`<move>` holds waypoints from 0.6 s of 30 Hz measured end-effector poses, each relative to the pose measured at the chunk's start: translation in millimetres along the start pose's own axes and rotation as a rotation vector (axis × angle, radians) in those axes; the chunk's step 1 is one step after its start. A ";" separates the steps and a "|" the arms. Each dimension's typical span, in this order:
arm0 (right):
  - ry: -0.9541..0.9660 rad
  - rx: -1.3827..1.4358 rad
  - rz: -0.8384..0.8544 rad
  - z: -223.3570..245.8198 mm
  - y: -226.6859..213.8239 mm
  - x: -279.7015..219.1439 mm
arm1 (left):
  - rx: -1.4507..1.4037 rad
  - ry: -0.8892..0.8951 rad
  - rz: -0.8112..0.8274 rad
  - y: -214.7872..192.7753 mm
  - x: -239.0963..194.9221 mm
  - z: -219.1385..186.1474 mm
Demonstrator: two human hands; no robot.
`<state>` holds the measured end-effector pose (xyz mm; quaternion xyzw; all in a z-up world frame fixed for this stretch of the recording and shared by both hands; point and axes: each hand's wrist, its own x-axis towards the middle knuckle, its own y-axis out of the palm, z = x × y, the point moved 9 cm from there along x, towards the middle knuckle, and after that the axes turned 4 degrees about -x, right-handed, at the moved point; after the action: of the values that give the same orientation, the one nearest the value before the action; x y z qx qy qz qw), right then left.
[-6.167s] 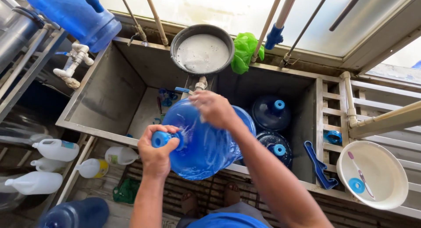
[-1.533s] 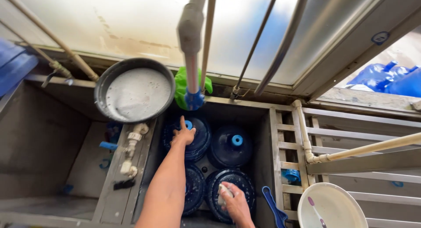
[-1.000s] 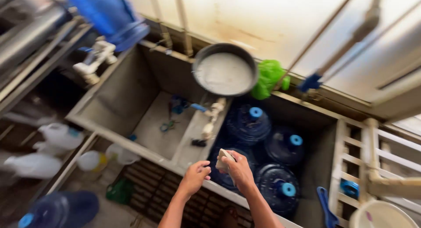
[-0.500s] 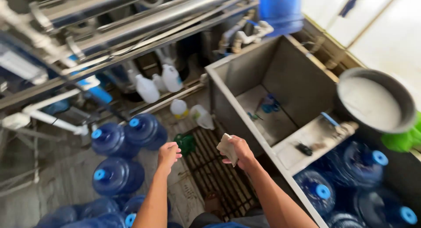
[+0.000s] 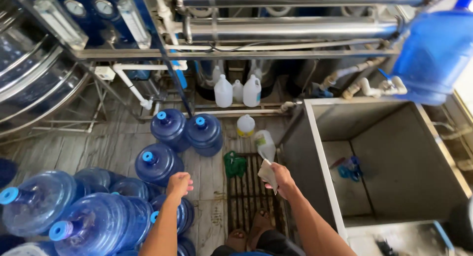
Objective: Washing and scrubbing large plastic water jugs using a sponge and soapy water at an industrial sink.
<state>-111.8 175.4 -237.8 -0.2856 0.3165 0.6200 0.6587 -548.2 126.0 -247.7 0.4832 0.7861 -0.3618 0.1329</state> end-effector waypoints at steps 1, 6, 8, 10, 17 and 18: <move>0.004 0.029 -0.014 3.3 3.0 0.2 | -0.005 -0.024 -0.010 1.6 3.1 12.7; 0.028 0.020 0.085 42.1 16.7 -13.8 | -0.138 -0.163 -0.035 30.2 7.5 67.2; 0.052 -0.003 0.078 45.4 9.2 -10.9 | -0.263 -0.204 -0.113 47.9 11.1 106.2; 0.082 0.067 0.074 40.8 0.5 5.4 | -0.222 -0.228 -0.177 52.7 -10.2 104.7; 0.142 0.101 -0.051 41.7 -25.5 56.5 | -0.202 -0.276 -0.240 63.1 -30.3 75.8; 0.143 0.092 -0.044 41.2 -19.2 61.0 | -0.209 -0.281 -0.248 56.2 -28.9 72.3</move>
<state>-88.2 244.6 -258.9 -0.3053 0.3846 0.5684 0.6602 -496.0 71.6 -307.1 0.3110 0.8465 -0.3559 0.2450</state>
